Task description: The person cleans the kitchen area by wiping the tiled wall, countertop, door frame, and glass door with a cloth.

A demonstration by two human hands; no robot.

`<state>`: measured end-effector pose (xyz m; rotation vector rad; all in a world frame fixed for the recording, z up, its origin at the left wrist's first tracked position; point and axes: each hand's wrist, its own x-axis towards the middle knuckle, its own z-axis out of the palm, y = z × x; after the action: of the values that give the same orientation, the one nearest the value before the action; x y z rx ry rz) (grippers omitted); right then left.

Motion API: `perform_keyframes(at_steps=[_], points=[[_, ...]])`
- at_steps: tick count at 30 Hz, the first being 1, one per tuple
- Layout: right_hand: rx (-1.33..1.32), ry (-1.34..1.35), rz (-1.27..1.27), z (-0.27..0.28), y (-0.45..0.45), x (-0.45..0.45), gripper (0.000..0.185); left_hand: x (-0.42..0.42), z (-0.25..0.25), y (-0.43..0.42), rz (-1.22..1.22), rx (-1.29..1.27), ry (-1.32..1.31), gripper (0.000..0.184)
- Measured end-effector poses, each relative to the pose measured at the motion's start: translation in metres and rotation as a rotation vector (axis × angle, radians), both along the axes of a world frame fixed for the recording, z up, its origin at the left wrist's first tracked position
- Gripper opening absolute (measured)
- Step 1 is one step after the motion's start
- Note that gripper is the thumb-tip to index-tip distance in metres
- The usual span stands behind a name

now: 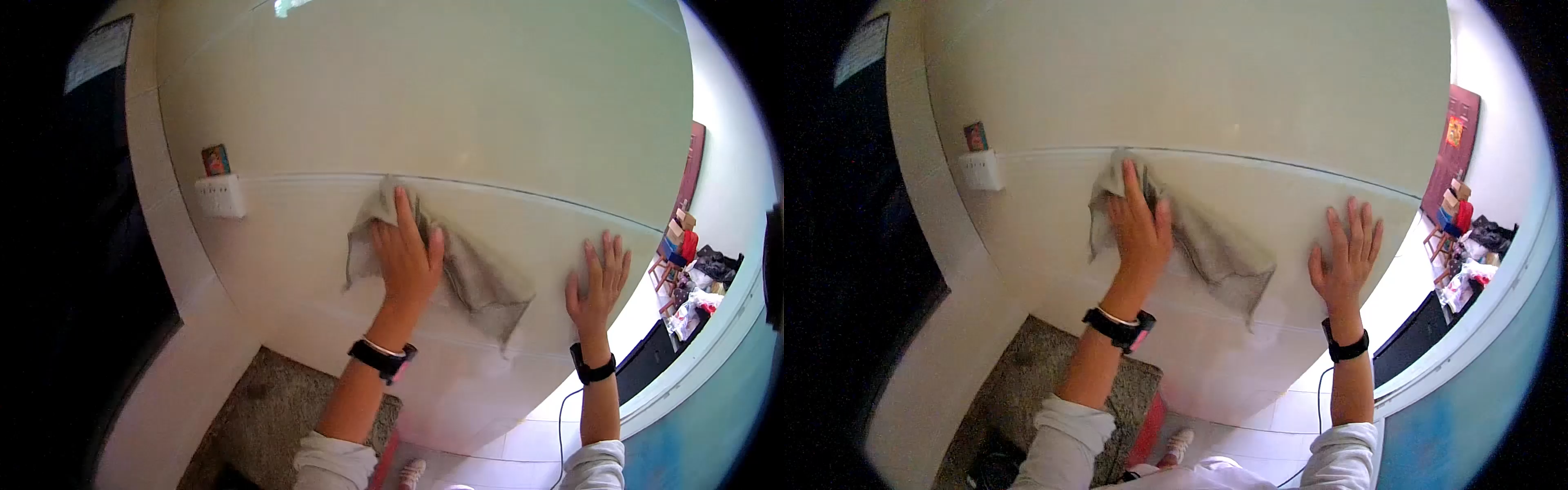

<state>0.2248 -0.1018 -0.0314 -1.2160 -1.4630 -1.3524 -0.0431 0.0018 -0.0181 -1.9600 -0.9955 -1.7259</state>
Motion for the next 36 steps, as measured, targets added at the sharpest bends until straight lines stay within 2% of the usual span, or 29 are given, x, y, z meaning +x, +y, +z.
perform_keyframes(at_steps=[4, 6, 7, 9, 12, 15, 21, 27, 32, 36], points=[[0.006, -0.017, 0.044, 0.006, 0.0, -0.006, 0.05, -0.027, 0.023, -0.008, 0.129, 0.082, 0.058, 0.071], [0.018, -0.013, 0.028, 0.006, 0.0, -0.006, 0.051, -0.026, 0.041, -0.036, 0.107, -0.408, 0.215, 0.071], [0.013, -0.019, 0.034, 0.005, 0.0, -0.007, 0.051, -0.021, 0.035, -0.037, 0.11, -0.414, 0.207, 0.071], [0.024, -0.014, 0.036, 0.004, 0.002, -0.008, 0.051, -0.011, 0.019, -0.036, 0.009, -0.076, 0.341, 0.073], [-0.006, -0.003, 0.027, 0.006, 0.002, -0.009, 0.051, -0.017, 0.021, -0.031, 0.045, -0.015, 0.33, 0.074], [0.024, -0.051, 0.042, 0.005, 0.004, -0.005, 0.05, -0.024, 0.025, -0.028, 0.16, -0.112, 0.259, 0.072], [-0.003, -0.005, 0.051, 0.003, 0.001, -0.005, 0.05, -0.024, 0.022, -0.021, 0.085, -0.054, 0.154, 0.07], [0.034, -0.016, 0.038, 0.003, 0.003, -0.005, 0.048, -0.029, 0.021, -0.023, 0.126, -0.081, 0.249, 0.07], [0.026, -0.001, 0.035, 0.003, 0.004, -0.004, 0.047, -0.029, 0.025, -0.016, 0.178, -0.021, 0.233, 0.069], [0.02, -0.005, 0.004, 0.003, 0.002, -0.006, 0.046, -0.029, 0.014, -0.023, 0.12, -0.157, 0.24, 0.07]])
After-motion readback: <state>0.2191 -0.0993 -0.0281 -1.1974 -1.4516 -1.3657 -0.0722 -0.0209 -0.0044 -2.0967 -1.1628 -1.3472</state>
